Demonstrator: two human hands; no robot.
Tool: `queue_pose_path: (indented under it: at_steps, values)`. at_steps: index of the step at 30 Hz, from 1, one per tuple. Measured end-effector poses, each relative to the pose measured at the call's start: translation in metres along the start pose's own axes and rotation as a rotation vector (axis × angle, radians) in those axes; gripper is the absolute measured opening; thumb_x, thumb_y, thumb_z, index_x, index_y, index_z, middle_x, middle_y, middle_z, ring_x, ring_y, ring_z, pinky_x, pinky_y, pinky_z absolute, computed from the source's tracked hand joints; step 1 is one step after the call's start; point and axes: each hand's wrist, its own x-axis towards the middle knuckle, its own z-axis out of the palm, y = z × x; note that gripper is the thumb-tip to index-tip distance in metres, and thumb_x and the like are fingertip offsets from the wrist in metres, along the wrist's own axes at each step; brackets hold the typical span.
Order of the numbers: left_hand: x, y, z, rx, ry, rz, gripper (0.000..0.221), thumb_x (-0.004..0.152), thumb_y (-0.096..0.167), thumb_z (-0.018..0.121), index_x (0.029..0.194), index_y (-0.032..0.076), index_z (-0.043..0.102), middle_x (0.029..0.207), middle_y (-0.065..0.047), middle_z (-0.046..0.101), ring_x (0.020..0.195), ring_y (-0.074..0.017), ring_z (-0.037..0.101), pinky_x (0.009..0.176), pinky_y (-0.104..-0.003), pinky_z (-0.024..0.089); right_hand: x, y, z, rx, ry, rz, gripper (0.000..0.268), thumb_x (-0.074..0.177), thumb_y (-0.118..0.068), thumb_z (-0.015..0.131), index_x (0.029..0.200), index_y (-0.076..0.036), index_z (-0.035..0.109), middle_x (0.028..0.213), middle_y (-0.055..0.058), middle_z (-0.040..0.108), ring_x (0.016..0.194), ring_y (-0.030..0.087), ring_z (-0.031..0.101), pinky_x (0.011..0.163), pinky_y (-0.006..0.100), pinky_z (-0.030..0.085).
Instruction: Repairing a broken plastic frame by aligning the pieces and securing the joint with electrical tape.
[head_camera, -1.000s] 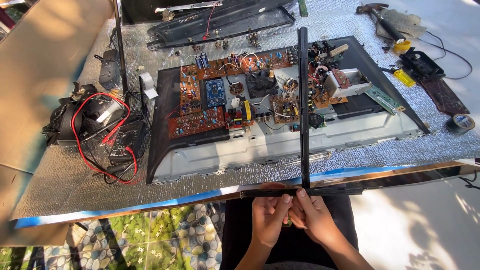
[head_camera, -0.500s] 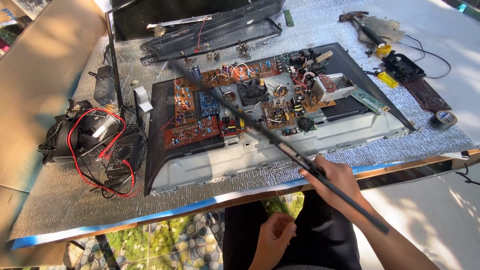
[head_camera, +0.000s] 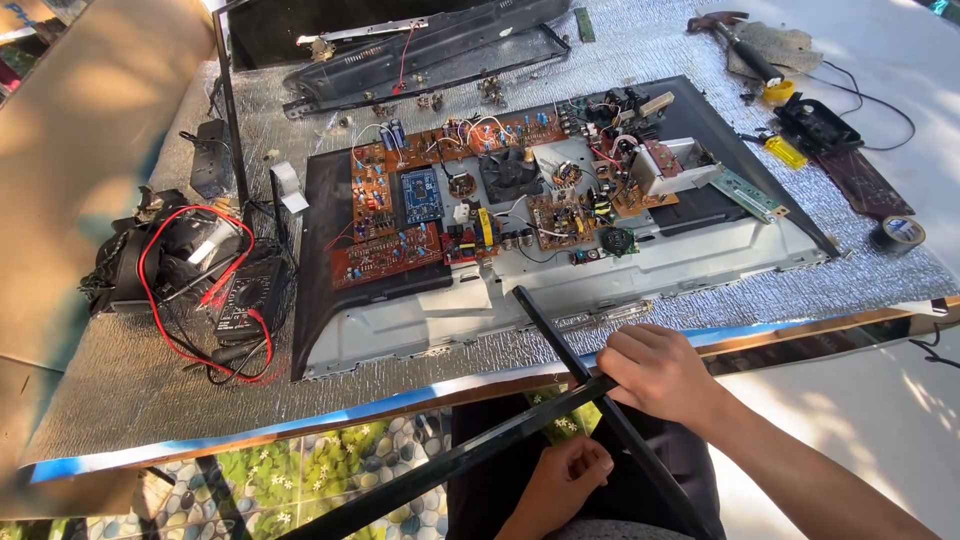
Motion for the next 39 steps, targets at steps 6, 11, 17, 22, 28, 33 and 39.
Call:
queue_pose_path:
  at_steps: [6, 11, 17, 22, 28, 33, 39]
  values:
    - [0.004, -0.004, 0.000, -0.024, 0.037, 0.096, 0.013, 0.102, 0.028, 0.066, 0.098, 0.017, 0.070, 0.079, 0.003, 0.069, 0.066, -0.0042, 0.054, 0.067, -0.023, 0.043, -0.019, -0.020, 0.022, 0.494, -0.191, 0.569, 0.032, 0.093, -0.027, 0.076, 0.074, -0.015, 0.053, 0.048, -0.006, 0.051, 0.036, 0.008, 0.045, 0.037, 0.026, 0.026]
    - [0.005, 0.016, -0.009, -0.100, 0.279, 0.240, 0.027, 0.097, 0.037, 0.067, 0.102, 0.012, 0.074, 0.079, 0.002, 0.074, 0.068, -0.0062, 0.065, 0.060, -0.023, 0.048, -0.010, -0.048, 0.019, 1.125, -0.127, 1.102, 0.064, 0.110, -0.037, 0.043, 0.051, -0.011, 0.037, 0.049, 0.000, 0.033, 0.047, 0.013, 0.029, 0.053, 0.031, 0.023]
    - [0.008, 0.047, -0.025, -0.347, 0.403, 0.765, 0.059, 0.104, 0.050, 0.059, 0.136, 0.000, 0.060, 0.102, -0.005, 0.064, 0.085, -0.0151, 0.062, 0.070, -0.031, 0.054, -0.026, -0.061, 0.041, 1.446, -0.002, 1.087, 0.057, 0.110, -0.040, 0.041, 0.062, -0.010, 0.040, 0.057, 0.002, 0.035, 0.052, 0.013, 0.027, 0.048, 0.028, 0.022]
    - [0.010, 0.087, -0.023, -0.319, 0.387, 0.866, 0.043, 0.106, 0.034, 0.061, 0.134, 0.002, 0.058, 0.130, -0.014, 0.059, 0.114, -0.0224, 0.063, 0.091, -0.033, 0.052, -0.026, -0.066, 0.039, 1.512, -0.012, 1.086, 0.061, 0.108, -0.043, 0.045, 0.058, -0.009, 0.040, 0.051, 0.002, 0.031, 0.046, 0.013, 0.025, 0.045, 0.028, 0.018]
    - [0.017, 0.091, -0.008, -0.460, 0.374, 0.802, 0.026, 0.107, 0.022, 0.056, 0.122, 0.002, 0.063, 0.122, -0.015, 0.064, 0.114, -0.0316, 0.069, 0.104, -0.043, 0.056, -0.029, -0.076, 0.038, 1.550, -0.006, 1.119, 0.063, 0.108, -0.048, 0.039, 0.058, -0.010, 0.039, 0.051, 0.002, 0.031, 0.046, 0.014, 0.027, 0.046, 0.029, 0.022]
    - [0.032, 0.055, 0.009, -0.566, 0.602, 0.485, 0.034, 0.100, 0.025, 0.064, 0.126, 0.004, 0.068, 0.075, -0.003, 0.063, 0.059, -0.0090, 0.054, 0.058, -0.027, 0.047, -0.021, -0.087, 0.032, 1.663, 0.093, 1.096, 0.074, 0.100, -0.069, 0.024, 0.074, -0.004, 0.046, 0.052, 0.001, 0.030, 0.044, 0.012, 0.025, 0.041, 0.028, 0.020]
    - [0.028, 0.055, 0.011, -0.576, 0.576, 0.586, 0.035, 0.102, 0.022, 0.061, 0.129, 0.000, 0.066, 0.111, -0.013, 0.074, 0.088, -0.0154, 0.069, 0.073, -0.026, 0.055, -0.027, -0.096, 0.037, 1.802, 0.145, 1.143, 0.075, 0.098, -0.072, 0.029, 0.067, -0.005, 0.044, 0.050, 0.002, 0.030, 0.041, 0.013, 0.024, 0.041, 0.028, 0.019]
